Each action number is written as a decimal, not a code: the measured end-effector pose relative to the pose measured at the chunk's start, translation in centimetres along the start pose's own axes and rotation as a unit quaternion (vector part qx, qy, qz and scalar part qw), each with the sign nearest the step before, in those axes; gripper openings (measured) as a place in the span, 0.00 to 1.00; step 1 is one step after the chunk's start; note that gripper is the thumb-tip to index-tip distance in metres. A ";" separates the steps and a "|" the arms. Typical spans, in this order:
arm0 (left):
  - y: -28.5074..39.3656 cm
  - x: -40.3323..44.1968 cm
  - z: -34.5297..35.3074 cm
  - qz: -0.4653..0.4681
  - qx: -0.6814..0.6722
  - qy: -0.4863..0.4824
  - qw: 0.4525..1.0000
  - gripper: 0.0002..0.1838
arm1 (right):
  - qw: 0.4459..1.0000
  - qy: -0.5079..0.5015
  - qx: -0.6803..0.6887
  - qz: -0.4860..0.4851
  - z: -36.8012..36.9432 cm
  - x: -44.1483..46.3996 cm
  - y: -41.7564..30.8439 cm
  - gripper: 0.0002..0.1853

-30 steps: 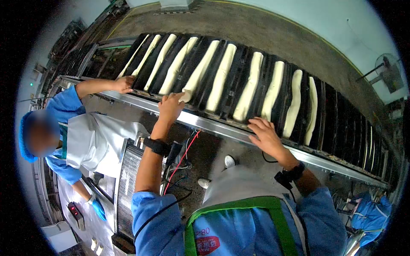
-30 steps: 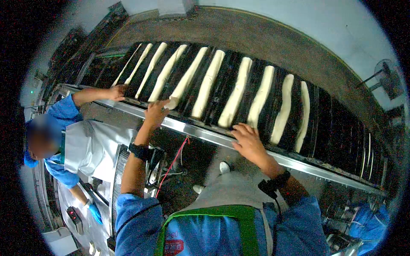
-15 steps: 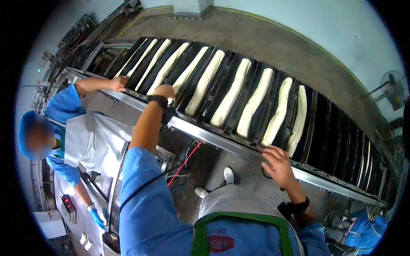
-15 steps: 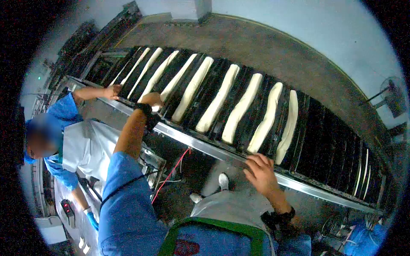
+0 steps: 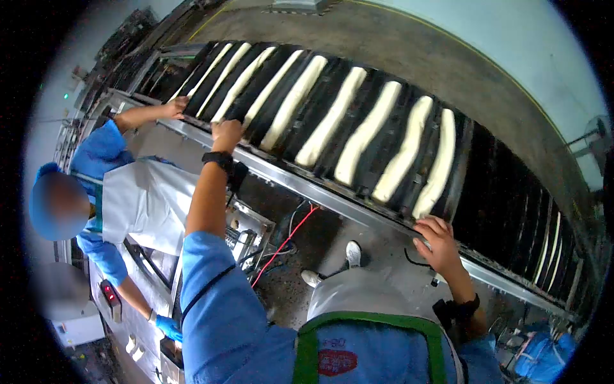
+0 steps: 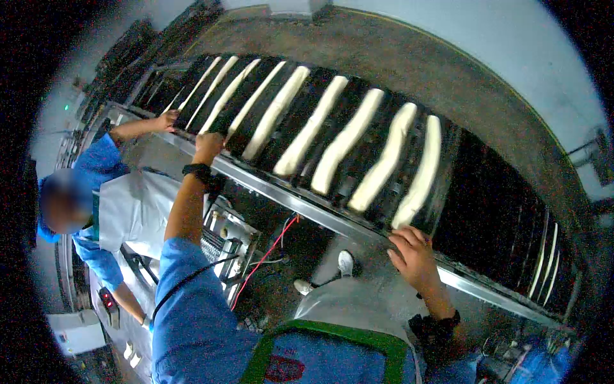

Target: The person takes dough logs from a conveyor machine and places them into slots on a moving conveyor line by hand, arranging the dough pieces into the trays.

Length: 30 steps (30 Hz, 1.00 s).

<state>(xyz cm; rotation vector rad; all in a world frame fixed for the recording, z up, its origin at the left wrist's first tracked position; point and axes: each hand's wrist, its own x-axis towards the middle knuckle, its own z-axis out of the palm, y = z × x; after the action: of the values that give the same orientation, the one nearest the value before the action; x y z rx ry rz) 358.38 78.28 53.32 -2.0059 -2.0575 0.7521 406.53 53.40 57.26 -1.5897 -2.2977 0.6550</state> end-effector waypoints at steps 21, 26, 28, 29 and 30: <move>2.4 -33.7 11.4 -0.009 -0.518 0.091 0.851 0.13 | 0.957 0.126 -0.152 0.210 5.7 -7.2 6.2 0.28; 3.6 -45.4 14.2 -0.138 -0.532 0.124 0.826 0.13 | 0.961 0.138 -0.185 0.152 5.6 -6.4 9.6 0.21; 5.8 -48.9 15.7 -0.254 -0.597 0.124 0.751 0.14 | 0.955 0.170 -0.211 0.118 5.2 -6.0 11.7 0.22; 5.2 -49.9 18.7 -0.302 -0.598 0.131 0.731 0.14 | 0.953 0.147 -0.225 0.138 5.5 -4.9 9.1 0.24; 4.8 -51.5 20.7 -0.348 -0.598 0.129 0.711 0.15 | 0.949 0.119 -0.243 0.165 5.4 -4.6 6.9 0.25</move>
<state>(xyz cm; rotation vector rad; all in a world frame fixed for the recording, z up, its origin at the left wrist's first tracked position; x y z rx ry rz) 357.31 23.29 44.75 -1.1337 -3.0429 -1.2302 411.21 50.03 49.27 -2.1621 -2.1311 -0.0645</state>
